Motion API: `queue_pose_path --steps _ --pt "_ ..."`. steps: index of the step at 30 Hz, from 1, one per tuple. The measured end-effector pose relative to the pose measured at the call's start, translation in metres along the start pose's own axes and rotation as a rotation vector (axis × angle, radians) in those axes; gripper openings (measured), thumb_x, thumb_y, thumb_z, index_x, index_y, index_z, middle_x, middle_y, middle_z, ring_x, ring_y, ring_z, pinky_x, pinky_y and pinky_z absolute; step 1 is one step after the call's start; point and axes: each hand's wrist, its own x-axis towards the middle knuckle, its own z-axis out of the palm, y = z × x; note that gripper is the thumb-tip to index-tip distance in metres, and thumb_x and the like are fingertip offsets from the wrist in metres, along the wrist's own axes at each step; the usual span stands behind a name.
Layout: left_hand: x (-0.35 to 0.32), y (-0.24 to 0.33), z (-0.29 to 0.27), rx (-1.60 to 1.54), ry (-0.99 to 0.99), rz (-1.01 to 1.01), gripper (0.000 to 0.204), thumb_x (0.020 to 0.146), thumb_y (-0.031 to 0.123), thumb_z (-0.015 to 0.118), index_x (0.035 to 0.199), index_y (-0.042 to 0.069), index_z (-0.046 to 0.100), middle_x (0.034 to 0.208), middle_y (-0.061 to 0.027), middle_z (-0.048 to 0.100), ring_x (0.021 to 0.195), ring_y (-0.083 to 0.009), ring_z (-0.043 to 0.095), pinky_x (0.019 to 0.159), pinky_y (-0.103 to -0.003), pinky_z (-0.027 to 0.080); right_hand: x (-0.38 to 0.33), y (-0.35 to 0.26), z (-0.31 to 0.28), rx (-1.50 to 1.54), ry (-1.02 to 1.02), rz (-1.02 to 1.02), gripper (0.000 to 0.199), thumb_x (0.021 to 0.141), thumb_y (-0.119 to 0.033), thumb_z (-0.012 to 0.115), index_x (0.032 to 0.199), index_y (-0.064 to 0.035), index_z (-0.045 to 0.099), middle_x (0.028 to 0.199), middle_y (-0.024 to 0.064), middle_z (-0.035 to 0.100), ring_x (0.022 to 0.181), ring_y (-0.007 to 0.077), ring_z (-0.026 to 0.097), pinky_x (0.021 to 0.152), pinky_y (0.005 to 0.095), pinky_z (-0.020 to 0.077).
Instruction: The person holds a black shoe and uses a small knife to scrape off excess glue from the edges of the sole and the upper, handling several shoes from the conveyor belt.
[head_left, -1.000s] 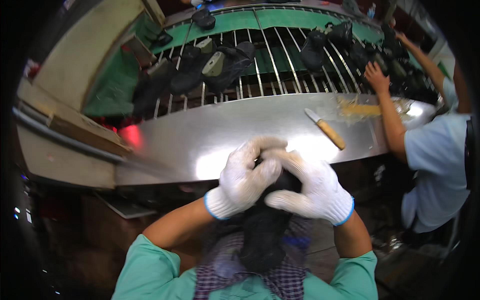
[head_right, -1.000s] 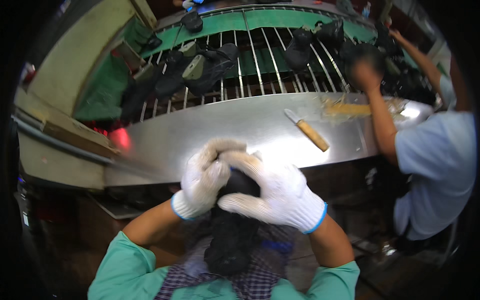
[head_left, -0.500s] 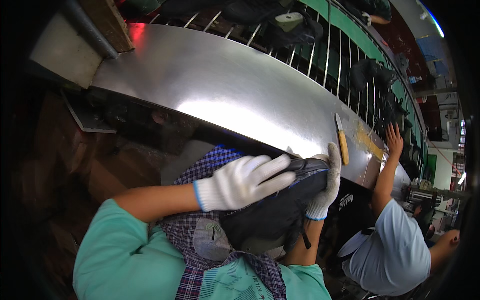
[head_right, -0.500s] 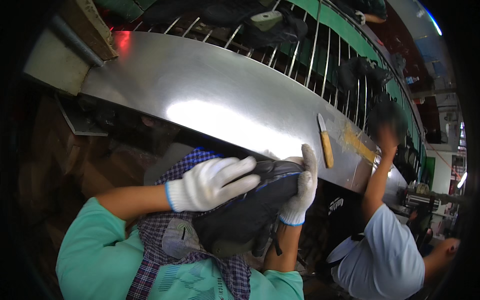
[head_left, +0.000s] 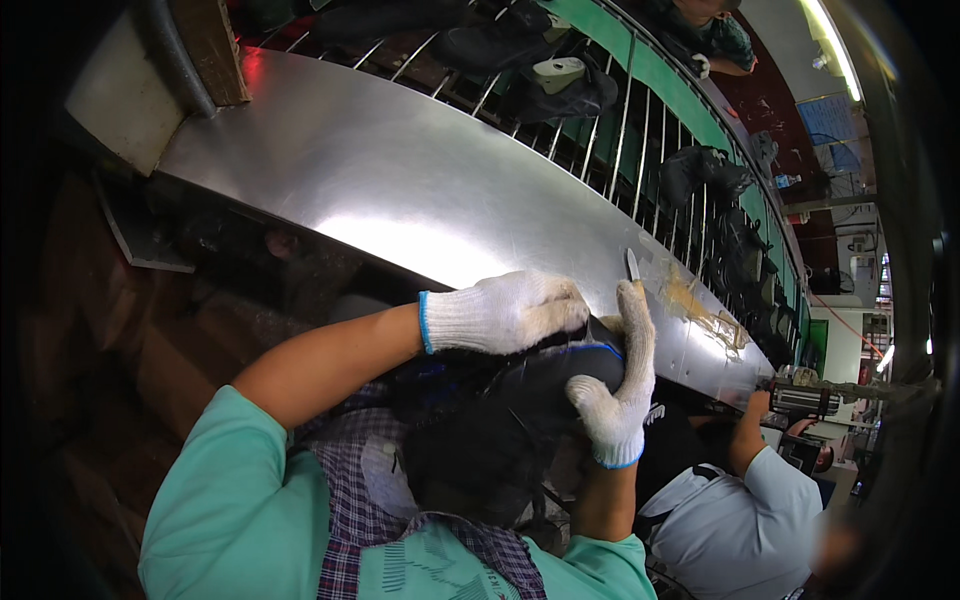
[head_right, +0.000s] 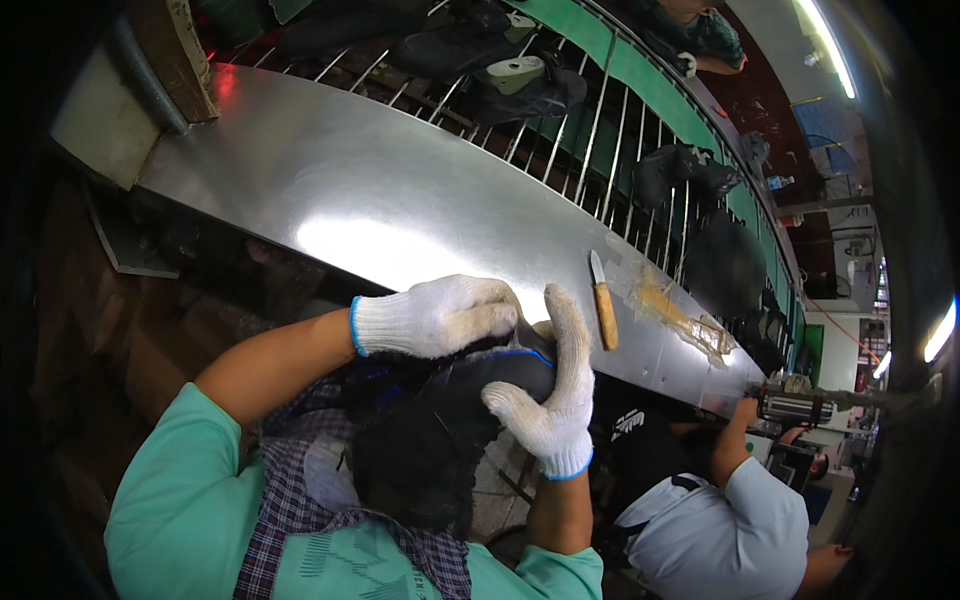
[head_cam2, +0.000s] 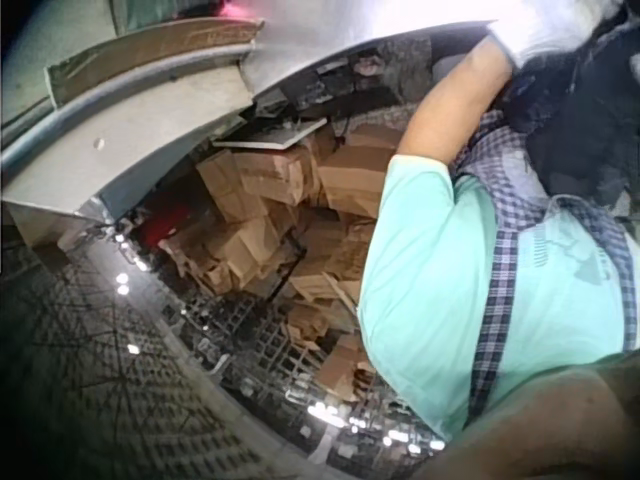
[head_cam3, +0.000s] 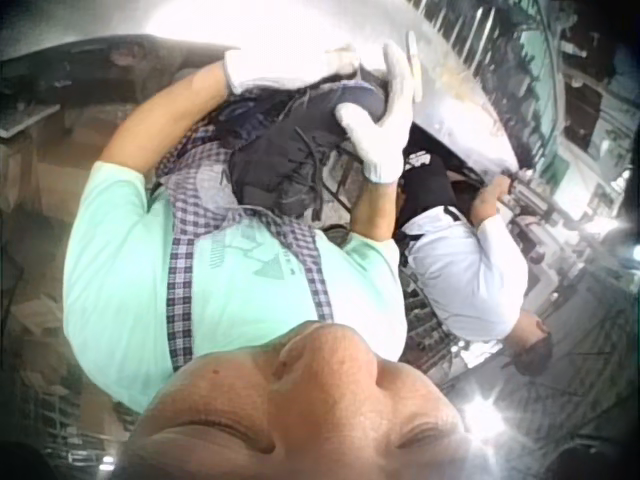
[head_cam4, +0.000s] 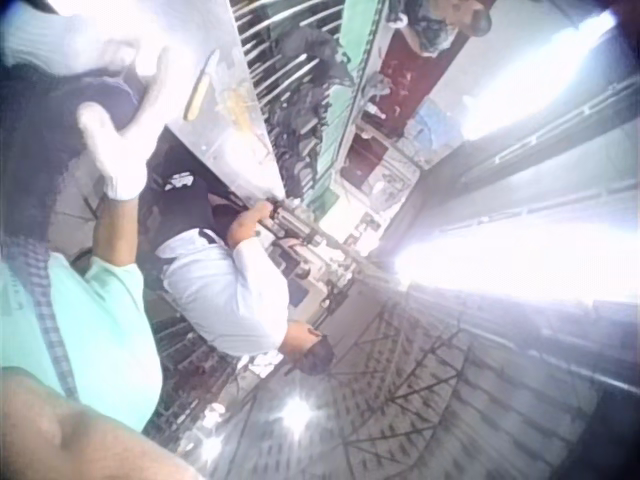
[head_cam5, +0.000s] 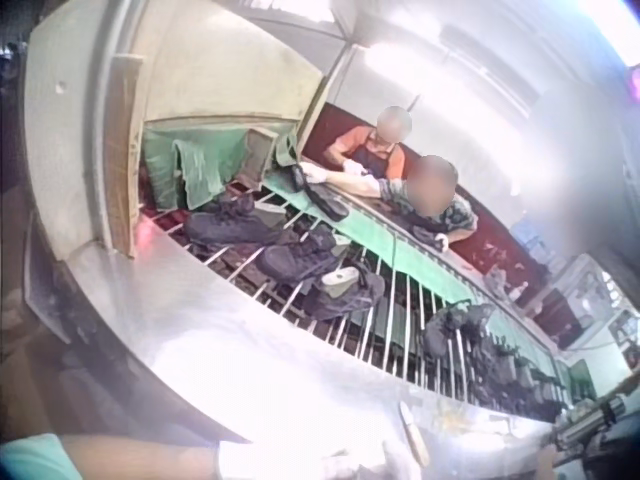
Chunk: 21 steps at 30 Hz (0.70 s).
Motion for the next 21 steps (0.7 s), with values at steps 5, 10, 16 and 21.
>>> queue_pose_path --steps 5,10,16,21 --pt "0.001 -0.005 0.004 0.015 0.069 -0.046 0.038 0.113 0.031 0.055 0.122 -0.004 0.068 0.100 -0.0130 0.075 0.092 -0.0195 0.072 0.085 -0.034 0.059 0.003 -0.002 -0.006 -0.166 -0.059 -0.011 0.134 0.066 -0.055 0.101 0.162 0.0086 0.034 0.132 0.0221 0.065 0.113 0.0263 0.068 0.096 0.0394 0.0588" --pt "-0.005 -0.004 -0.004 0.443 0.264 0.553 0.029 0.105 0.016 0.065 0.128 0.000 0.068 0.105 -0.0191 0.076 0.094 -0.0315 0.078 0.084 -0.039 0.064 0.014 0.010 -0.006 0.024 -0.071 0.007 0.136 0.066 -0.058 0.100 0.164 0.0079 0.031 0.139 0.0228 0.062 0.114 0.0259 0.067 0.097 0.0388 0.0579" --pt "-0.005 0.012 -0.011 0.360 0.229 0.339 0.019 0.103 0.014 0.066 0.117 0.001 0.071 0.100 -0.0186 0.075 0.086 -0.0303 0.077 0.079 -0.039 0.063 0.014 0.006 0.012 0.157 -0.094 0.130 0.138 0.066 -0.059 0.099 0.166 0.0064 0.029 0.154 0.0225 0.049 0.128 0.0275 0.059 0.109 0.0431 0.0521" --pt "-0.015 0.015 0.003 0.371 0.461 0.324 0.019 0.104 0.017 0.066 0.107 0.000 0.071 0.089 -0.0180 0.074 0.080 -0.0269 0.076 0.072 -0.037 0.061 0.018 0.001 0.008 0.049 -0.149 0.026 0.133 0.068 -0.056 0.099 0.165 0.0052 0.031 0.150 0.0251 0.052 0.129 0.0321 0.062 0.108 0.0444 0.0535"
